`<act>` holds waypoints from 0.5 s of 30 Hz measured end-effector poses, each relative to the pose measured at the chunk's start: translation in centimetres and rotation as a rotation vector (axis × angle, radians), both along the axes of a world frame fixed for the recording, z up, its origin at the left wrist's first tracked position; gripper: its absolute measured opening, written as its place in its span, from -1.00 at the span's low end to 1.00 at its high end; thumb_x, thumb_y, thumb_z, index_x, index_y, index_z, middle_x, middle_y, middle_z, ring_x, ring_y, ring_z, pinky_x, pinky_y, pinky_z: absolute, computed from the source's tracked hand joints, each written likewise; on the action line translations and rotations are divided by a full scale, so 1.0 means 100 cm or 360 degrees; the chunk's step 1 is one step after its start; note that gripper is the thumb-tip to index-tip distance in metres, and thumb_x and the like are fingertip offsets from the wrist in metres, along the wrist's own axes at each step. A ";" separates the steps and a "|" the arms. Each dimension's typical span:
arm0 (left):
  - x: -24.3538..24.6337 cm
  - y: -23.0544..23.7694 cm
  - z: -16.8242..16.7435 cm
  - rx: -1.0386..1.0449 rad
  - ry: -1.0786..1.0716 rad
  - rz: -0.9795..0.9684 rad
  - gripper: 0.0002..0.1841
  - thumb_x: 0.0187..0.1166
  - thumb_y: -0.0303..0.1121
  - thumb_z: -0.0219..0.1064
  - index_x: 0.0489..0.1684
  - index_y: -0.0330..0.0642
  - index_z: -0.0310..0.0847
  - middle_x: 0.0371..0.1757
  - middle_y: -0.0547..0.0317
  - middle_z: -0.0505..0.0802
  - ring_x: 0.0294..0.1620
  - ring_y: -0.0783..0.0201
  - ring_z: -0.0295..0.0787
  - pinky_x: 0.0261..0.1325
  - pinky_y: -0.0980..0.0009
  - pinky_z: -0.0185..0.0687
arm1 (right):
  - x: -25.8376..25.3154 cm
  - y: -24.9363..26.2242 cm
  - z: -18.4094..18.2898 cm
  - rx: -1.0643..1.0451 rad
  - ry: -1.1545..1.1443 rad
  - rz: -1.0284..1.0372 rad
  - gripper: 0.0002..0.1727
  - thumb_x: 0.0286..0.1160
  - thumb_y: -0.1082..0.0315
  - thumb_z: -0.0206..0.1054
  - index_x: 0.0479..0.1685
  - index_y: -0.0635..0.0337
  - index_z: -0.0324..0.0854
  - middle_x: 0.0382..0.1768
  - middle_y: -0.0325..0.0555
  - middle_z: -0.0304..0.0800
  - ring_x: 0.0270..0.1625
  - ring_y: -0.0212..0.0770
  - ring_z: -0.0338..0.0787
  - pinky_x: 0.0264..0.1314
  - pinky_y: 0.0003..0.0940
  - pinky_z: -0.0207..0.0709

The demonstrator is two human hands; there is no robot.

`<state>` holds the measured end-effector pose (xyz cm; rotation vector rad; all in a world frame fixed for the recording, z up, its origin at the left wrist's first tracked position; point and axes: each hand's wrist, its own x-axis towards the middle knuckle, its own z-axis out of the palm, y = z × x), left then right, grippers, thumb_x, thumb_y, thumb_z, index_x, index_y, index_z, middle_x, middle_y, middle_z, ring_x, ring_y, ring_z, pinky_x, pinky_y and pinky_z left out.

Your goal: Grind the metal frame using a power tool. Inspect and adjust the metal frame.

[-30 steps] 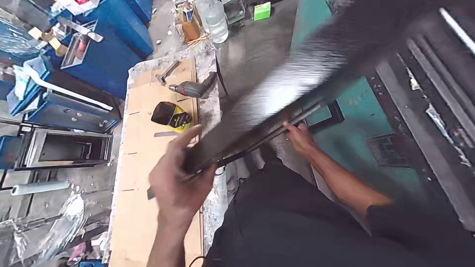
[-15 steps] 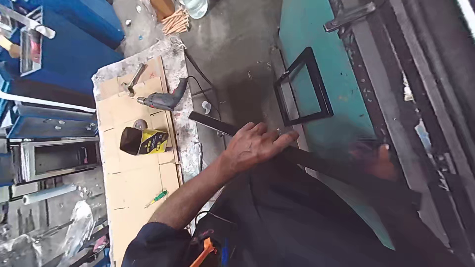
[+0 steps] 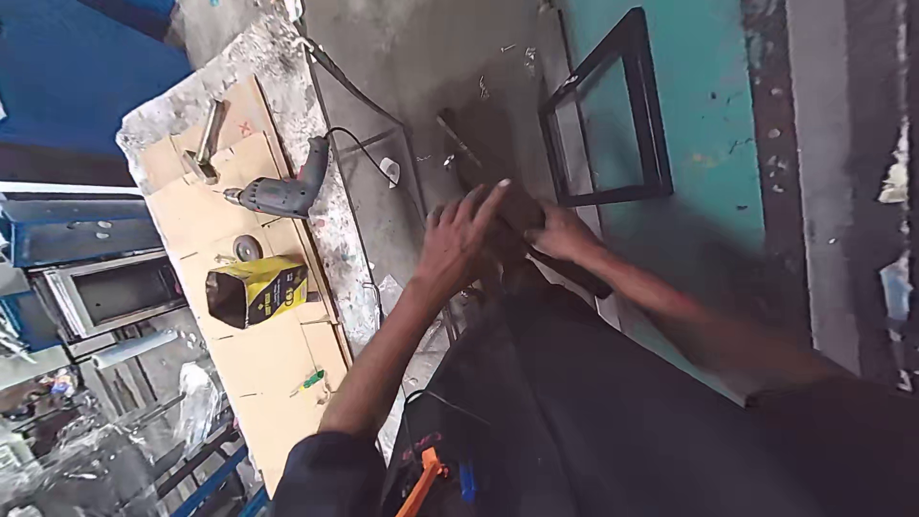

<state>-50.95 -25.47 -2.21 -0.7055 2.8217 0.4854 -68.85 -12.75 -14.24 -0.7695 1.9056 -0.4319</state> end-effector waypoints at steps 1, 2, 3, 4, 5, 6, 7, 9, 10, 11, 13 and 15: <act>0.021 -0.002 -0.008 0.0066 -0.0026 0.0111 0.05 0.29 -0.08 0.63 0.90 0.16 0.06 0.57 0.05 0.63 0.47 -0.05 0.61 0.42 -0.15 0.53 | -0.013 -0.010 -0.021 0.0047 0.0025 -0.0100 -0.38 0.46 0.19 0.48 0.52 0.15 0.50 0.18 0.36 0.75 0.25 0.40 0.75 0.21 0.57 0.51; 0.048 0.001 -0.022 0.0147 -0.0033 0.0218 -0.02 0.38 -0.04 0.57 0.88 0.11 0.10 0.49 0.11 0.71 0.39 0.02 0.69 0.41 -0.11 0.57 | -0.024 -0.018 -0.042 0.0072 0.0051 -0.0196 -0.40 0.43 0.20 0.49 0.48 0.19 0.52 0.19 0.39 0.74 0.27 0.43 0.72 0.22 0.57 0.48; 0.079 0.008 -0.039 0.0233 -0.0050 0.0345 -0.11 0.46 -0.01 0.51 0.85 0.09 0.17 0.46 0.18 0.76 0.38 0.09 0.73 0.46 -0.07 0.58 | -0.036 -0.025 -0.063 0.0056 0.0083 -0.0281 -0.42 0.39 0.22 0.51 0.41 0.25 0.56 0.18 0.41 0.73 0.27 0.42 0.72 0.23 0.56 0.46; 0.110 0.022 -0.058 0.0326 -0.0065 0.0481 -0.18 0.49 0.01 0.48 0.79 0.04 0.27 0.41 0.19 0.79 0.37 0.12 0.75 0.48 -0.06 0.59 | -0.047 -0.029 -0.084 0.0029 0.0111 -0.0345 -0.43 0.35 0.23 0.52 0.37 0.25 0.60 0.17 0.38 0.75 0.25 0.39 0.74 0.23 0.55 0.48; 0.141 0.041 -0.074 0.0422 -0.0120 0.0613 -0.23 0.48 0.01 0.47 0.73 -0.03 0.38 0.37 0.15 0.82 0.36 0.12 0.77 0.48 -0.05 0.61 | -0.056 -0.031 -0.103 0.0018 0.0125 -0.0389 -0.42 0.30 0.23 0.52 0.37 0.24 0.61 0.16 0.35 0.77 0.22 0.35 0.77 0.22 0.53 0.52; 0.168 0.063 -0.086 0.0509 -0.0212 0.0731 -0.26 0.47 0.02 0.47 0.68 -0.08 0.45 0.35 0.12 0.83 0.36 0.11 0.77 0.48 -0.04 0.62 | -0.065 -0.033 -0.119 0.0008 0.0136 -0.0419 -0.41 0.29 0.21 0.51 0.37 0.23 0.60 0.13 0.33 0.78 0.16 0.32 0.81 0.18 0.50 0.59; 0.191 0.087 -0.096 0.0591 -0.0309 0.0828 -0.27 0.47 0.01 0.48 0.65 -0.10 0.48 0.33 0.08 0.84 0.35 0.10 0.79 0.48 -0.03 0.64 | -0.074 -0.036 -0.131 0.0002 0.0145 -0.0456 -0.40 0.27 0.20 0.52 0.36 0.23 0.59 0.09 0.34 0.79 0.10 0.32 0.83 0.14 0.50 0.60; 0.234 0.141 -0.110 0.0798 -0.0507 0.1005 -0.31 0.51 0.01 0.43 0.66 -0.06 0.48 0.34 -0.01 0.83 0.35 0.03 0.79 0.47 -0.07 0.63 | -0.089 -0.041 -0.152 0.0005 0.0130 -0.0545 -0.39 0.25 0.24 0.53 0.36 0.25 0.56 0.07 0.34 0.78 0.02 0.30 0.83 0.09 0.45 0.62; 0.252 0.167 -0.116 0.0908 -0.0566 0.1095 -0.34 0.53 -0.03 0.38 0.66 -0.05 0.49 0.35 -0.04 0.83 0.34 0.00 0.79 0.45 -0.10 0.64 | -0.096 -0.045 -0.160 0.0000 0.0117 -0.0597 -0.36 0.25 0.26 0.52 0.41 0.26 0.54 0.07 0.34 0.78 -0.02 0.27 0.85 0.07 0.42 0.66; 0.264 0.190 -0.118 0.1040 -0.0657 0.1211 -0.39 0.59 -0.11 0.36 0.66 -0.06 0.48 0.37 -0.06 0.82 0.34 -0.01 0.79 0.46 -0.09 0.64 | -0.104 -0.048 -0.168 -0.0012 0.0097 -0.0658 -0.36 0.26 0.29 0.52 0.42 0.26 0.53 0.08 0.33 0.77 -0.04 0.24 0.85 0.06 0.37 0.67; 0.277 0.226 -0.116 0.1397 -0.0941 0.1539 -0.46 0.74 -0.28 0.21 0.74 -0.01 0.39 0.48 -0.05 0.75 0.43 -0.03 0.73 0.55 -0.10 0.54 | -0.120 -0.052 -0.187 -0.0028 0.0061 -0.0754 -0.38 0.26 0.32 0.52 0.41 0.23 0.51 0.09 0.28 0.78 -0.03 0.19 0.87 0.06 0.31 0.72; 0.310 0.274 -0.140 0.1601 -0.1183 0.1775 -0.49 0.82 -0.07 0.11 0.74 0.17 0.40 0.50 -0.01 0.75 0.48 -0.03 0.70 0.57 -0.15 0.52 | -0.136 -0.056 -0.204 -0.0026 0.0055 -0.0824 -0.36 0.21 0.33 0.55 0.40 0.21 0.52 0.08 0.24 0.79 -0.02 0.13 0.86 0.08 0.27 0.71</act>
